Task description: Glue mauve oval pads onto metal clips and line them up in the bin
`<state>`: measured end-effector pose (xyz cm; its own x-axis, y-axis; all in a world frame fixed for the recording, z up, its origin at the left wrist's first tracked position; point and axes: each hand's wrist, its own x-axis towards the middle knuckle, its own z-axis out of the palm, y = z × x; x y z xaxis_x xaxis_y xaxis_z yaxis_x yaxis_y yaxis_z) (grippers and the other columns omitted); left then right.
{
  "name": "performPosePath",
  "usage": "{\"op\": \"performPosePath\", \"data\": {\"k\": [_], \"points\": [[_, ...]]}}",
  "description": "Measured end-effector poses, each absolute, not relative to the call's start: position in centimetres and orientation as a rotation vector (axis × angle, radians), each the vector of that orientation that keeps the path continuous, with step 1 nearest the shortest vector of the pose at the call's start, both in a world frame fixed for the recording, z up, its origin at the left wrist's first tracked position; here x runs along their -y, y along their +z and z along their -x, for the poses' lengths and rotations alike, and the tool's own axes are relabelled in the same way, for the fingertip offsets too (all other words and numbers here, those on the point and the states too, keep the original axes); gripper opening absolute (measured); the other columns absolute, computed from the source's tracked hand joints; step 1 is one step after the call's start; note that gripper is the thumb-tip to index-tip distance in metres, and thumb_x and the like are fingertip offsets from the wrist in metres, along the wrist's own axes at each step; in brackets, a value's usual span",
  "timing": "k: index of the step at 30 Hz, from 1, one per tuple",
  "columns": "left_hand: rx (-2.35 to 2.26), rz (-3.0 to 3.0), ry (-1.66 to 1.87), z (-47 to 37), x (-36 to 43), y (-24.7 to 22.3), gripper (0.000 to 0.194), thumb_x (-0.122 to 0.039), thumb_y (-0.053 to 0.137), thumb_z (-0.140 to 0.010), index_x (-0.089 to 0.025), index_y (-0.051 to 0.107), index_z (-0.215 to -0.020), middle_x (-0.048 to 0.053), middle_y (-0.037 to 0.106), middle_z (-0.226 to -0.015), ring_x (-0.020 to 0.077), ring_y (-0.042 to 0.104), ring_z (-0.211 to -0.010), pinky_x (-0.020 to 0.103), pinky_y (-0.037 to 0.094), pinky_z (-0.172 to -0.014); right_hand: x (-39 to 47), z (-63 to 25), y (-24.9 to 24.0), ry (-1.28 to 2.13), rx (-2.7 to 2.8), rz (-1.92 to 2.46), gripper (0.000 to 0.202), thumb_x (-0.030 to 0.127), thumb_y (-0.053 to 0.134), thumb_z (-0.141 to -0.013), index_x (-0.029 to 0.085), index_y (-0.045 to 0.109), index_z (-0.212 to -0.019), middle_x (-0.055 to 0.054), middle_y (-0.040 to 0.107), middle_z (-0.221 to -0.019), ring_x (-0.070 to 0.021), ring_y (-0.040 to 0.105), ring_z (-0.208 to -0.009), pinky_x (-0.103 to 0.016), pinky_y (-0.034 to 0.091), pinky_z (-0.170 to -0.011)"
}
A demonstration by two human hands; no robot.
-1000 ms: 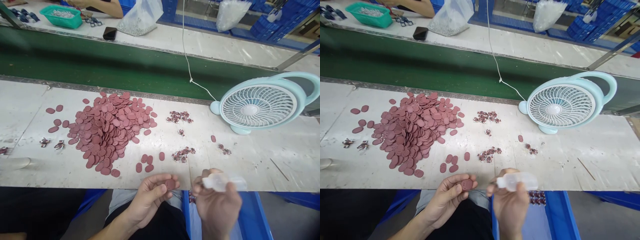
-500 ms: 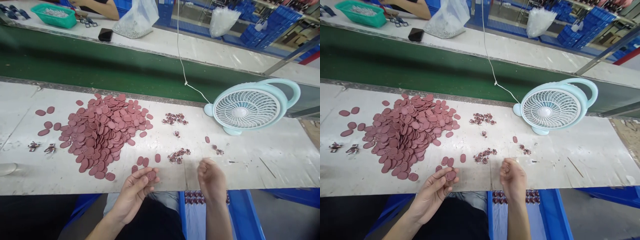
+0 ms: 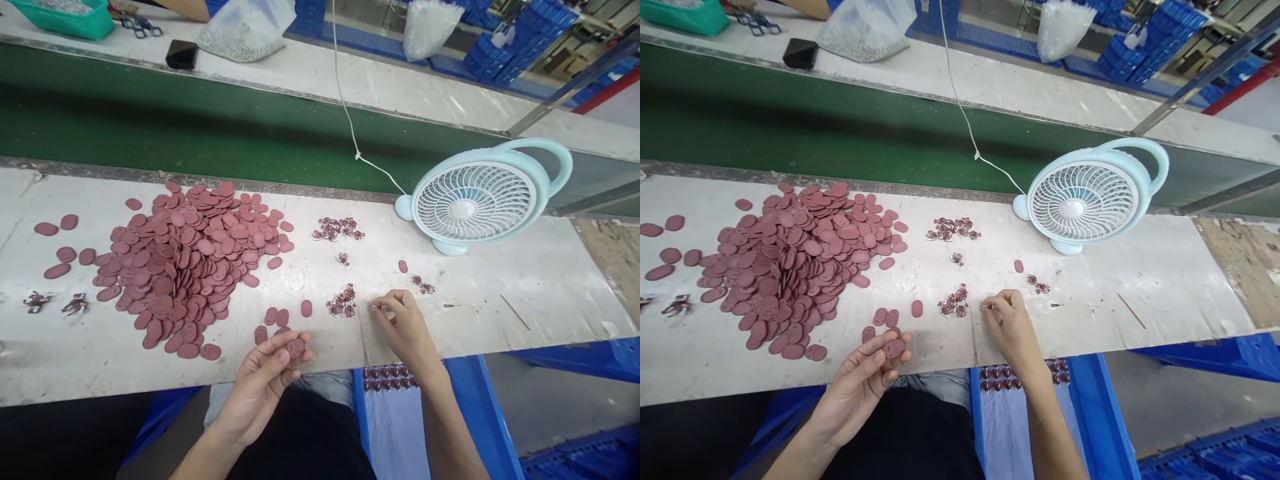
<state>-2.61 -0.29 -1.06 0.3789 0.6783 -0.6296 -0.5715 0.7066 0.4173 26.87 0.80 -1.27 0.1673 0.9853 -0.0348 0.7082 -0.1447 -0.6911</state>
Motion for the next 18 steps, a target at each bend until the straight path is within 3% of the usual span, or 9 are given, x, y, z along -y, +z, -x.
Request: {"op": "performPosePath", "data": {"k": [3,6,10,13,18], "points": [[-0.856,-0.159,0.794,2.3,0.5,-1.3,0.024,-0.019,0.077,-0.085,-0.019,0.078,-0.109,0.011,0.076,-0.122,0.0223,0.076,-0.101,0.020,0.061,-0.071,1.2,-26.0,0.3,0.733,1.469,1.908,0.018,0.037,0.060,-0.098,0.023,0.071,-0.101,-0.009,0.066,-0.106,-0.0222,0.064,-0.089,-0.036,0.058,-0.069],[-0.816,-0.223,0.790,1.8,0.9,-1.2,0.024,-0.018,0.079,-0.083,-0.022,0.079,-0.107,0.010,0.076,-0.125,0.0238,0.075,-0.105,0.020,0.060,-0.072,3.6,-24.0,1.8,1.011,1.113,1.768,0.022,0.036,0.066,-0.096,0.024,0.069,-0.113,-0.008,0.071,-0.103,-0.0219,0.070,-0.088,-0.035,0.063,-0.069],[-0.772,-0.323,0.790,1.1,1.4,-0.8,0.023,-0.018,0.082,-0.080,-0.024,0.080,-0.102,0.007,0.077,-0.122,0.0241,0.075,-0.105,0.021,0.060,-0.073,5.7,-20.6,3.2,1.378,0.898,1.431,0.023,0.028,0.069,-0.094,0.028,0.075,-0.116,-0.009,0.067,-0.112,-0.0213,0.070,-0.091,-0.030,0.063,-0.064],[-0.733,-0.414,0.830,0.7,1.6,-0.7,0.023,-0.018,0.083,-0.080,-0.026,0.080,-0.101,0.006,0.079,-0.119,0.0232,0.074,-0.106,0.024,0.060,-0.077,6.0,-18.4,3.6,1.400,0.904,1.313,0.022,0.022,0.068,-0.094,0.032,0.077,-0.111,-0.006,0.063,-0.109,-0.0185,0.068,-0.090,-0.026,0.062,-0.063],[-0.719,-0.504,0.853,0.7,1.6,-1.0,0.023,-0.015,0.081,-0.080,-0.024,0.080,-0.102,0.006,0.079,-0.118,0.0209,0.074,-0.103,0.031,0.058,-0.093,5.4,-16.7,3.8,1.348,1.022,1.385,0.023,0.021,0.070,-0.092,0.032,0.077,-0.111,-0.004,0.074,-0.099,-0.0187,0.072,-0.088,-0.026,0.062,-0.069]]}}
